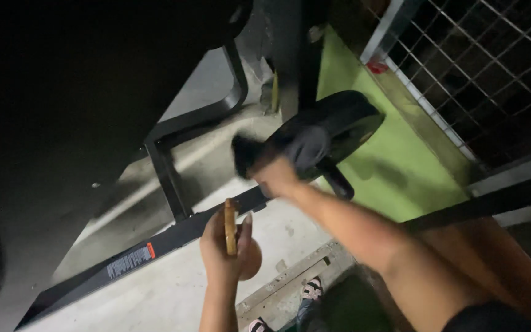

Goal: Cleaning and wiping down various parts of a gym machine with a spray bottle and cloth.

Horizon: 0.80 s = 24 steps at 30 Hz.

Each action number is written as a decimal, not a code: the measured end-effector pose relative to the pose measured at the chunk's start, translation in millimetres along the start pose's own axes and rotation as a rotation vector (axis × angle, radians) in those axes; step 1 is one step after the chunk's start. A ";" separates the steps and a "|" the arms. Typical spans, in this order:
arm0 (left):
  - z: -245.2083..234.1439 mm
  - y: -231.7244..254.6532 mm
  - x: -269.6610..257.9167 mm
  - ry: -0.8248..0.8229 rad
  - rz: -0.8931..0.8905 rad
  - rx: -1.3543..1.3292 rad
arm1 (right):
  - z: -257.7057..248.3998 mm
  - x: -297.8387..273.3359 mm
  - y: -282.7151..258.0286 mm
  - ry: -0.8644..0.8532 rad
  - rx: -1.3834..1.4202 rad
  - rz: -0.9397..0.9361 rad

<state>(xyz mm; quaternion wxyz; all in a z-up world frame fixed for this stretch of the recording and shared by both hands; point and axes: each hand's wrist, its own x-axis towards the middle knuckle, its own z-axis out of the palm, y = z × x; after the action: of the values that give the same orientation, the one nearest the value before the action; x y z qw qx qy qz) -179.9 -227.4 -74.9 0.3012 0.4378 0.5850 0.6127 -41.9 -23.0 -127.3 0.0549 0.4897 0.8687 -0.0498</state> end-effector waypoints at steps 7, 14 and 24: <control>60.9 37.7 15.3 -0.126 0.090 0.118 | 43.2 -48.5 78.1 0.662 -0.294 -0.429; 125.7 48.9 28.9 -0.216 0.119 0.212 | -10.3 -33.8 226.7 0.732 0.140 0.274; 222.4 28.6 76.8 -0.267 0.601 0.304 | 33.7 1.4 314.1 0.862 0.593 0.200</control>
<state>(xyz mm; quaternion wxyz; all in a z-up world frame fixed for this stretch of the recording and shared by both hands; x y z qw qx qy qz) -11.5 -62.7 -47.8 0.1127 0.7062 0.4701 0.5174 227.9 135.3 -171.2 -0.4431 0.5408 0.7103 -0.0820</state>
